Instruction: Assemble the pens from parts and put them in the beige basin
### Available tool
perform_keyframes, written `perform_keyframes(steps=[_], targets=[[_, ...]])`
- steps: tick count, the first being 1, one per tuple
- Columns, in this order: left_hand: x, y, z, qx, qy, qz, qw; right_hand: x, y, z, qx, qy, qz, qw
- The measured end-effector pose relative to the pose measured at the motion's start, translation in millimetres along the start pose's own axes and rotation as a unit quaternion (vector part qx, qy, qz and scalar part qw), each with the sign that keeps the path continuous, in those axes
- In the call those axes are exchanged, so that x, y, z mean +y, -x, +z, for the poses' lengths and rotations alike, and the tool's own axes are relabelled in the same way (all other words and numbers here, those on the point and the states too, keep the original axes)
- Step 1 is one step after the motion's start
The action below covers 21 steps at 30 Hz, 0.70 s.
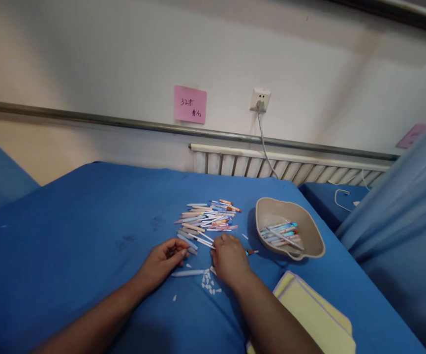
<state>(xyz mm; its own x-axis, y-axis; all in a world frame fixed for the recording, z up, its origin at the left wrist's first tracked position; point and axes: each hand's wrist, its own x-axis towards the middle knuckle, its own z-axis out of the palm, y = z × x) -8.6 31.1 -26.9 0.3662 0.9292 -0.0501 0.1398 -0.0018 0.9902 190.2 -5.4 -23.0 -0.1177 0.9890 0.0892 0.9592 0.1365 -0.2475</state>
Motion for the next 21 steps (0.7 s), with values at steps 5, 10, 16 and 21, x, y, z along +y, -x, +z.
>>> perform_keyframes(steps=[5, 10, 16, 21], targets=[[-1.8, 0.2, 0.3, -0.009, -0.009, -0.001, 1.0, -5.4, -1.7, 2.0, 0.003, 0.008, 0.013, 1.0], [-1.9, 1.7, -0.4, -0.029, -0.031, 0.003, 0.999, -1.6, -2.2, 2.5, -0.003, 0.018, -0.002, 1.0], [-5.2, 0.5, -3.8, -0.023, -0.038, 0.016, 0.999, -1.0, -1.4, 1.4, -0.018, 0.053, -0.015, 0.998], [-3.3, -0.3, -9.5, -0.002, -0.085, 0.036, 0.996, 4.4, -0.1, 1.8, -0.021, 0.029, -0.032, 0.999]])
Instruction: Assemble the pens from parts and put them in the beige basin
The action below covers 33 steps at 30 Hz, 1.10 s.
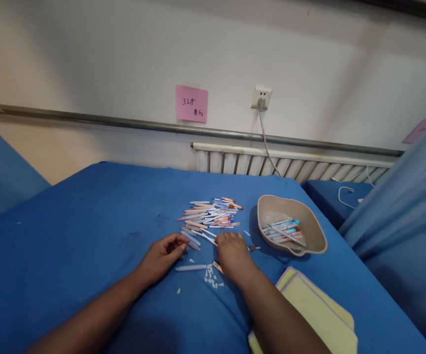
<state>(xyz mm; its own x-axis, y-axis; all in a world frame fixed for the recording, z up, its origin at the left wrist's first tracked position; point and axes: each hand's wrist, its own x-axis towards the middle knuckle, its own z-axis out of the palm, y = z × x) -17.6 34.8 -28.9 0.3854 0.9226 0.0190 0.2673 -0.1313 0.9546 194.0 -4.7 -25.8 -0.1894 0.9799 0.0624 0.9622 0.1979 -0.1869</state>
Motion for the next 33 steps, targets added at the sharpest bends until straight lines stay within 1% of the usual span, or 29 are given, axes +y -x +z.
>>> perform_keyframes(steps=[2, 4, 7, 9, 11, 13, 16, 19, 21, 23, 26, 30, 33], targets=[[6.2, 2.6, -3.2, -0.028, -0.053, 0.02, 0.998, 1.5, 1.0, -0.8, 0.021, -0.033, -0.005, 0.999], [15.4, 7.2, -6.0, -0.075, -0.126, 0.062, 0.987, 2.2, 2.7, -1.7, 0.056, -0.072, -0.013, 0.996], [29.7, 15.6, -7.5, -0.135, -0.244, 0.159, 0.947, 2.2, 6.5, -1.8, 0.115, -0.131, -0.027, 0.984], [35.9, 19.9, -6.3, -0.162, -0.306, 0.201, 0.917, 1.7, 9.4, -1.2, 0.143, -0.176, -0.037, 0.973], [37.8, 22.1, -4.1, -0.176, -0.345, 0.213, 0.897, 1.1, 11.6, -0.5, 0.16, -0.223, -0.039, 0.961], [35.9, 22.3, -2.0, -0.176, -0.361, 0.21, 0.892, 0.8, 12.6, 0.1, 0.174, -0.262, -0.028, 0.949], [29.5, 20.2, -1.1, -0.156, -0.341, 0.194, 0.906, 2.0, 12.2, 1.2, 0.192, -0.307, 0.005, 0.932], [22.8, 16.3, -2.5, -0.11, -0.283, 0.157, 0.94, 5.1, 11.5, 2.2, 0.196, -0.348, 0.05, 0.915], [19.3, 13.3, -3.9, -0.077, -0.242, 0.129, 0.959, 7.0, 11.7, 1.7, 0.194, -0.36, 0.069, 0.91], [16.3, 10.5, -5.1, -0.053, -0.21, 0.106, 0.97, 8.1, 12.2, -0.3, 0.2, -0.354, 0.064, 0.911], [12.8, 7.9, -6.2, -0.033, -0.186, 0.093, 0.978, 8.1, 13.1, -4.6, 0.215, -0.324, 0.037, 0.921], [10.8, 7.4, -6.1, -0.032, -0.187, 0.091, 0.978, 8.0, 13.6, -7.1, 0.218, -0.288, 0.017, 0.932], [12.1, 7.5, -6.0, -0.035, -0.195, 0.09, 0.976, 8.9, 13.6, -5.6, 0.22, -0.283, 0.005, 0.934]])
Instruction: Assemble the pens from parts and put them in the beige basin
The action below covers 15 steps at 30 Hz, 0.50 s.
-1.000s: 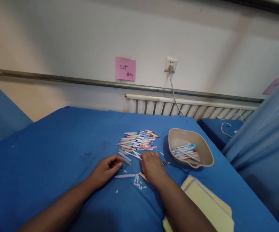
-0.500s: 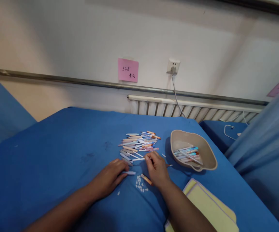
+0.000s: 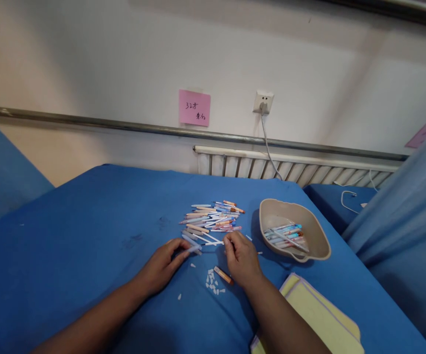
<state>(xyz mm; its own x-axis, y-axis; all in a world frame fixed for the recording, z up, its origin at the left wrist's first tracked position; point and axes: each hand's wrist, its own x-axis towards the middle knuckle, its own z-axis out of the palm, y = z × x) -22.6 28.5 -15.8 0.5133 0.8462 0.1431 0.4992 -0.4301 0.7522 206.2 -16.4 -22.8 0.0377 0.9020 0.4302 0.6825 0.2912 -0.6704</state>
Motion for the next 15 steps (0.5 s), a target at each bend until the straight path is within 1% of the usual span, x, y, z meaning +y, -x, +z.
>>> perform_keyframes(steps=[7, 15], targets=[[-1.5, -1.6, -0.6, -0.003, -0.015, 0.0, 1.0, 0.4, 1.1, -1.1, 0.025, -0.014, -0.018, 0.999], [-2.9, -1.7, -0.1, -0.003, -0.009, -0.004, 1.0, 0.3, -0.1, -1.0, 0.018, -0.007, -0.015, 1.0]])
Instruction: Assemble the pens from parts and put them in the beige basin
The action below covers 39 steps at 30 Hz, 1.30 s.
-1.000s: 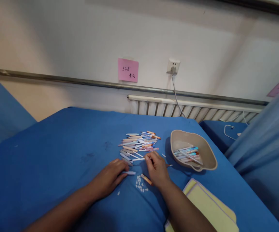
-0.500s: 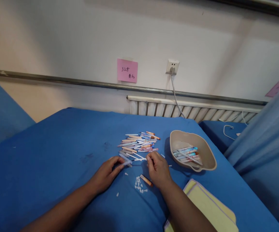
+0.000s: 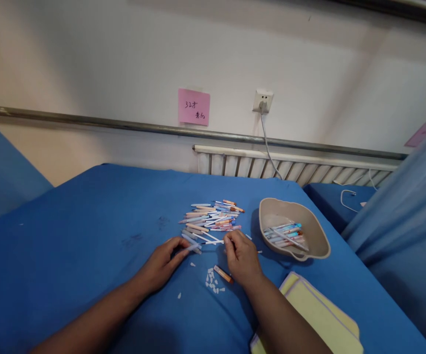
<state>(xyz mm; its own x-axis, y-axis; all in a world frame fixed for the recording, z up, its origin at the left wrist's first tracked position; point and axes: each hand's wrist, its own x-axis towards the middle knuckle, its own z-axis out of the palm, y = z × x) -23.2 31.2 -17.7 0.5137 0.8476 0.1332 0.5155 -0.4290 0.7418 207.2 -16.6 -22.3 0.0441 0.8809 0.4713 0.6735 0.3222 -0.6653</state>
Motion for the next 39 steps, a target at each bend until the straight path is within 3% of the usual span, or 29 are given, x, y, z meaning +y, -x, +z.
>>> perform_keyframes(steps=[21, 30, 39], targets=[[14.3, 6.5, 0.1, 0.015, 0.018, 0.067, 0.997, -2.9, 4.0, 5.2, -0.082, -0.021, -0.01, 0.996], [18.2, 11.7, 7.9, 0.034, 0.095, 0.006, 0.995, -15.1, 12.5, 19.0, -0.146, -0.089, 0.026, 0.985], [18.3, 12.8, 16.0, 0.018, 0.183, -0.025, 0.983, -30.0, 19.0, 18.3, -0.168, -0.099, 0.028, 0.98]])
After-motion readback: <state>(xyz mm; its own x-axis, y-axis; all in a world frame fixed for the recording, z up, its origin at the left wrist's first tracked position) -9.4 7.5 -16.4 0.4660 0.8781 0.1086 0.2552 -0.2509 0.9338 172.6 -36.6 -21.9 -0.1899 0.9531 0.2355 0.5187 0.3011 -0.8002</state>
